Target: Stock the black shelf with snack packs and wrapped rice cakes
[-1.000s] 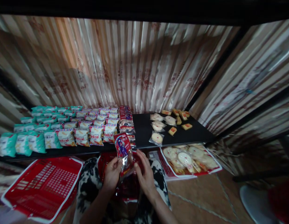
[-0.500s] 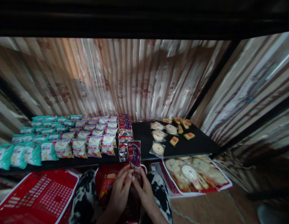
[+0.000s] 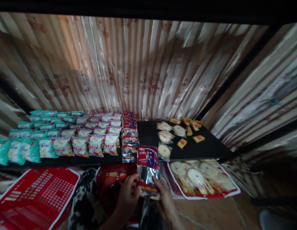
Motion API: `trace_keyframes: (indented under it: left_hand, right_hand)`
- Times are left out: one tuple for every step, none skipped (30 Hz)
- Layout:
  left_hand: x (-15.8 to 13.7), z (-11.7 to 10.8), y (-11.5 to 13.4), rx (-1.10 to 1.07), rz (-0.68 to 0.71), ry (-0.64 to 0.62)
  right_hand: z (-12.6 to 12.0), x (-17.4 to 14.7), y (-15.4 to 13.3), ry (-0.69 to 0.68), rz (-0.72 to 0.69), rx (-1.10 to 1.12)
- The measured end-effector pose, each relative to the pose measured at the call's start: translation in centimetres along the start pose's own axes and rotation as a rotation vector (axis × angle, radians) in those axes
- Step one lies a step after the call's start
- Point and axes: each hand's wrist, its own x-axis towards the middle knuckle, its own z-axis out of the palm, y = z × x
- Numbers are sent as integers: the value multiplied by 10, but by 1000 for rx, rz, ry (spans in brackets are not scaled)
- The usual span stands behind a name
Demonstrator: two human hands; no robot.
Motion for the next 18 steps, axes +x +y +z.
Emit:
trace_keyframes:
  left_hand:
    - [1,1,0,21,14,31]
    - [2,1,1,53,43,67]
    - [4,0,3,91,84,103]
    - [5,-1,4,128,132,137]
    - [7,-1,6,164,183,168]
    - [8,-2,8,198,230,194]
    - [9,-2,9,230,267,216]
    - [10,-2,10,260,293,230]
    - [10,-2,11,287,310,240]
    - [11,-2,11,311,320,242]
    - [12,-2,11,328,327,243]
    - [12,-1,10,339,335,241]
    - [13,-2,10,346,344,240]
    - [14,-2,9,350,352,240]
    - [16,-2,9,351,357,242]
    - [17,-3,8,351,359,241]
    - [18,-3,8,350,359,240]
    - [19,-4,8,348,359,236]
  right_hand:
    - [-1,0,-2,-8,10,-29]
    - [-2,1,-4,-25,19,-58]
    - [-2,1,-7,-49,27,-86]
    - [-2,2,-10,-72,31,-109]
    - [-2,3,-12,-95,27,-124]
    - [-3,4,-14,-110,16,-132]
    - [-3,6,-15,-116,0,-139]
    - [-3,8,-16,-113,-18,-144]
    - [-3,11,-16,-107,-32,-149]
    - [-3,13,-16,-104,-42,-154]
    - [-2,15,-16,-108,-47,-160]
    - [-2,16,-17,-116,-52,-163]
    - [-1,17,-17,-125,-60,-162]
    - [0,18,-18,-134,-70,-157]
    - [1,19,-20,-142,-77,-150]
    - [2,19,-21,-148,-79,-144]
    - [3,19,-23,-152,-71,-139]
    - [4,20,-24,-156,-59,-137]
